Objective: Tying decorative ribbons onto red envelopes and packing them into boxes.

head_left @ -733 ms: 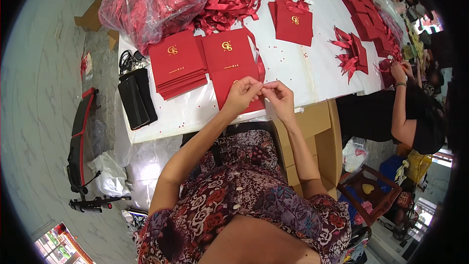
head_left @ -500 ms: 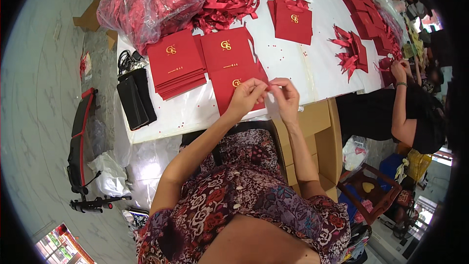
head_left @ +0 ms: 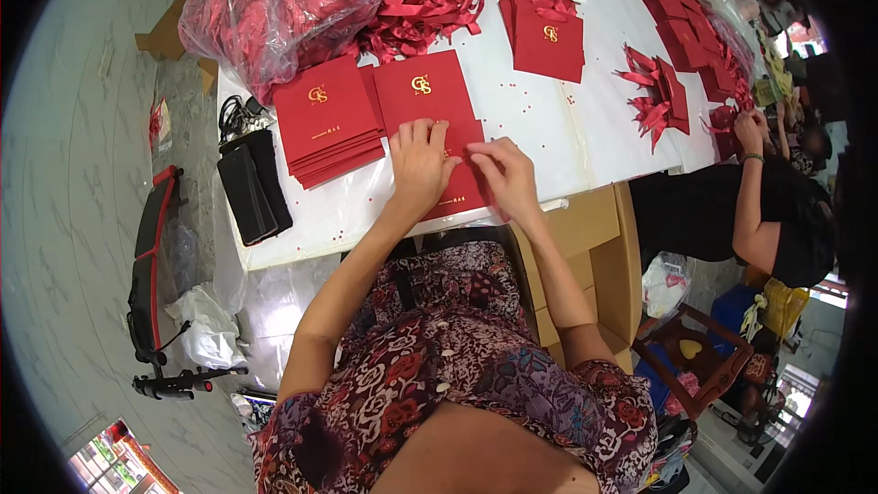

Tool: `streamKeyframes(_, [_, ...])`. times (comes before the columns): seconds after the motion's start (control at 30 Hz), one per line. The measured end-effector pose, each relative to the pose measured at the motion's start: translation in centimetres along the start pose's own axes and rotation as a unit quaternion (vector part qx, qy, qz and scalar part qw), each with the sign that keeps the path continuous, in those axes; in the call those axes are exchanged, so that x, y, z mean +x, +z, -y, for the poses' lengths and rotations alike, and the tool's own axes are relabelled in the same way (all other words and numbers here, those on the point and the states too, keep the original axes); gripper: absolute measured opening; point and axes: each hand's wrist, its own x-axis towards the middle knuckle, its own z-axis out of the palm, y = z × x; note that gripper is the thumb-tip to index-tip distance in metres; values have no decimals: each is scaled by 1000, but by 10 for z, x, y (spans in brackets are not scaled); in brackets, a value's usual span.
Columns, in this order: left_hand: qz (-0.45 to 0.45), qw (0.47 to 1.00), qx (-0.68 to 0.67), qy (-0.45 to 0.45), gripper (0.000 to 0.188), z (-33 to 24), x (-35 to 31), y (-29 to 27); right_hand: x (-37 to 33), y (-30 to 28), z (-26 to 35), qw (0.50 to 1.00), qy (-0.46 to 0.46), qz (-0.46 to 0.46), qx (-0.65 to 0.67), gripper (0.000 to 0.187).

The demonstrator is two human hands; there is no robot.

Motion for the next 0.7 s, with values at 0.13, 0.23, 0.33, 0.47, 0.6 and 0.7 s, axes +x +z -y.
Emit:
streamKeyframes(0.13, [20,999,-31,1,44,-3,3,-7,12,20,-6,997,62,-42,19,11])
streamKeyframes(0.23, [19,997,-76,2,38,4,2,-3,16,21,-4,997,70,-17,13,11])
streamKeyframes(0.33, [69,985,-150,-59,34,11,0,2,14,21,-1,996,83,-13,6,11])
streamKeyframes(0.47, [93,971,-200,-87,31,10,-1,6,12,19,-1,995,0,-47,-92,10])
streamKeyframes(0.6, [83,963,-232,-107,31,7,-5,6,18,7,4,998,56,28,-20,8])
streamKeyframes(0.7, [60,960,-248,-115,33,5,-5,5,17,6,7,997,66,32,-1,8])
